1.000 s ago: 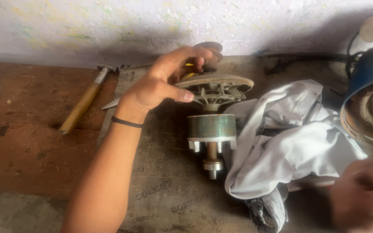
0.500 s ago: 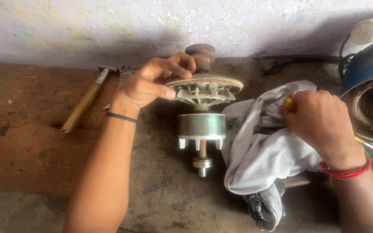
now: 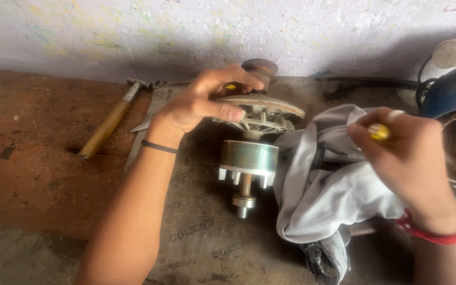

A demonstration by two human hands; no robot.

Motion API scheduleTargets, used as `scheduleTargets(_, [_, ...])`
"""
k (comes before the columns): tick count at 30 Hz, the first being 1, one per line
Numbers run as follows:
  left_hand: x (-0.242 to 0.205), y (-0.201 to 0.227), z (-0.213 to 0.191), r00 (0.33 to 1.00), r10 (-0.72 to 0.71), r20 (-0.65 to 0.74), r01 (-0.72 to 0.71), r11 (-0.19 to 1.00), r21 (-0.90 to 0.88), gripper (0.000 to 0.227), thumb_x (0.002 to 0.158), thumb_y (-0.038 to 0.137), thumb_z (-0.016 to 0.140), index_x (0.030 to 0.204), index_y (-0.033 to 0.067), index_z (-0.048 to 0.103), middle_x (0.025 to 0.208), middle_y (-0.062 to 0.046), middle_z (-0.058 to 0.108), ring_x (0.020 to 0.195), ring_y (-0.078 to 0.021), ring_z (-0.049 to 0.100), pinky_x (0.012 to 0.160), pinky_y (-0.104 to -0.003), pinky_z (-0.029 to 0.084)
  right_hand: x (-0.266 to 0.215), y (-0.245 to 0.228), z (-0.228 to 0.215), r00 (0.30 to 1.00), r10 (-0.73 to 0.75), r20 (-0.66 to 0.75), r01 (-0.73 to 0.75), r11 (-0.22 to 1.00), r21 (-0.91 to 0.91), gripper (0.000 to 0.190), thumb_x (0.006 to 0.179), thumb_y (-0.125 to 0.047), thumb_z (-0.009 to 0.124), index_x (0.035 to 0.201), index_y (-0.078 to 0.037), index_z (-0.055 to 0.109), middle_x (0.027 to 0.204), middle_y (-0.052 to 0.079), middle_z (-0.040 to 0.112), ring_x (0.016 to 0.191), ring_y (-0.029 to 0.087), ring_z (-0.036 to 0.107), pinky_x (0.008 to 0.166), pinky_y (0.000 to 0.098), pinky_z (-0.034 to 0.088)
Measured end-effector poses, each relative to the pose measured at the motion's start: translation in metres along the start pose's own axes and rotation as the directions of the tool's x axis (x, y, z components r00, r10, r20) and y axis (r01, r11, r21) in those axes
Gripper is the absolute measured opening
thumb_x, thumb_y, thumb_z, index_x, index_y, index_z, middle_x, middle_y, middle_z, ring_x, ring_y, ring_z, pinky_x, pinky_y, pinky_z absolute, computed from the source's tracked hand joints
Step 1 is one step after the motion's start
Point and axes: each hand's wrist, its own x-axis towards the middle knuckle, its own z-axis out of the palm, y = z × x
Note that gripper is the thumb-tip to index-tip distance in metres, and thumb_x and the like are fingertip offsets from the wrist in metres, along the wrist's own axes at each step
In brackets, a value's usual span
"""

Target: The person cleans a disassembled motor component using a white cloth and a yellow-handled screwdriver. They wipe the exterior surfaces and use the screwdriver to scrape debris from the internal slots and crevices of the motor housing.

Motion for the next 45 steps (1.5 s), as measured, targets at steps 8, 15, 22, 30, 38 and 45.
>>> scheduleTargets(8, [0.010, -0.025, 0.016, 0.934, 0.134, -0.331, 0.045, 0.875, 0.481, 0.047, 0.088, 0.063, 0.060, 0.086, 0.0178, 0.076, 0.085, 0.000, 0.073, 0.086, -0.0141, 0.065, 0.094, -0.041, 0.046, -0.029, 0.015, -0.009, 0.838, -0.543, 0.057, 0.359, 0.627, 0.692, 0.003, 0.090, -0.006, 0.068, 0.092, -0.006, 0.070, 0.080, 0.004, 0.075, 0.069, 0.018, 0.071, 0.066, 0.0305, 0.060])
scheduleTargets(15, [0.014, -0.021, 0.023, 0.752, 0.620, -0.222, -0.230, 0.563, 0.794, 0.040, 0.099, 0.050, 0.059, 0.083, 0.0157, 0.072, 0.084, -0.003, 0.066, 0.087, -0.0189, 0.056, 0.092, -0.042, 0.040, -0.023, 0.045, -0.011, 0.961, -0.045, -0.273, 0.245, 0.597, 0.764, 0.003, 0.094, -0.006, 0.066, 0.094, -0.004, 0.067, 0.083, 0.006, 0.073, 0.072, 0.018, 0.071, 0.068, 0.0305, 0.060])
scheduleTargets(22, [0.007, 0.036, 0.061, 0.853, 0.282, 0.438, -0.434, 0.850, 0.298, 0.010, 0.089, 0.025, 0.072, 0.083, 0.0166, 0.073, 0.082, 0.005, 0.069, 0.080, -0.0070, 0.057, 0.076, -0.025, 0.043, -0.031, 0.084, -0.010, 0.937, 0.076, -0.341, 0.254, 0.520, 0.816, 0.006, 0.098, -0.007, 0.065, 0.097, -0.002, 0.064, 0.086, 0.008, 0.070, 0.074, 0.019, 0.070, 0.070, 0.0305, 0.060])
scheduleTargets(30, [-0.006, 0.042, 0.114, 0.644, -0.253, 0.722, -0.057, 0.925, 0.376, 0.031, 0.067, 0.006, 0.071, 0.097, 0.0076, 0.076, 0.095, -0.002, 0.074, 0.089, -0.0173, 0.073, 0.079, -0.029, 0.057, -0.024, 0.093, -0.008, 0.927, 0.078, -0.366, 0.276, 0.517, 0.810, 0.010, 0.103, -0.008, 0.063, 0.099, 0.001, 0.061, 0.090, 0.011, 0.068, 0.077, 0.020, 0.070, 0.072, 0.0305, 0.060])
scheduleTargets(38, [0.003, 0.010, 0.082, 0.968, 0.215, 0.127, -0.230, 0.966, 0.119, 0.012, 0.099, -0.006, 0.057, 0.106, 0.0016, 0.063, 0.097, -0.006, 0.064, 0.083, -0.0223, 0.067, 0.076, -0.028, 0.061, -0.045, 0.088, 0.000, 0.853, -0.113, -0.510, 0.478, 0.561, 0.676, 0.013, 0.107, -0.009, 0.061, 0.102, 0.003, 0.058, 0.093, 0.014, 0.066, 0.080, 0.021, 0.069, 0.074, 0.0305, 0.060])
scheduleTargets(45, [0.011, 0.005, 0.101, 0.926, 0.291, -0.240, -0.219, 0.933, 0.287, 0.014, 0.104, -0.003, 0.053, 0.117, -0.0004, 0.054, 0.105, -0.008, 0.066, 0.085, -0.0142, 0.072, 0.066, -0.022, 0.062, -0.076, 0.079, 0.009, 0.710, -0.459, -0.534, 0.704, 0.496, 0.509, 0.017, 0.111, -0.010, 0.060, 0.104, 0.005, 0.055, 0.097, 0.016, 0.064, 0.083, 0.022, 0.069, 0.076, 0.0305, 0.060])
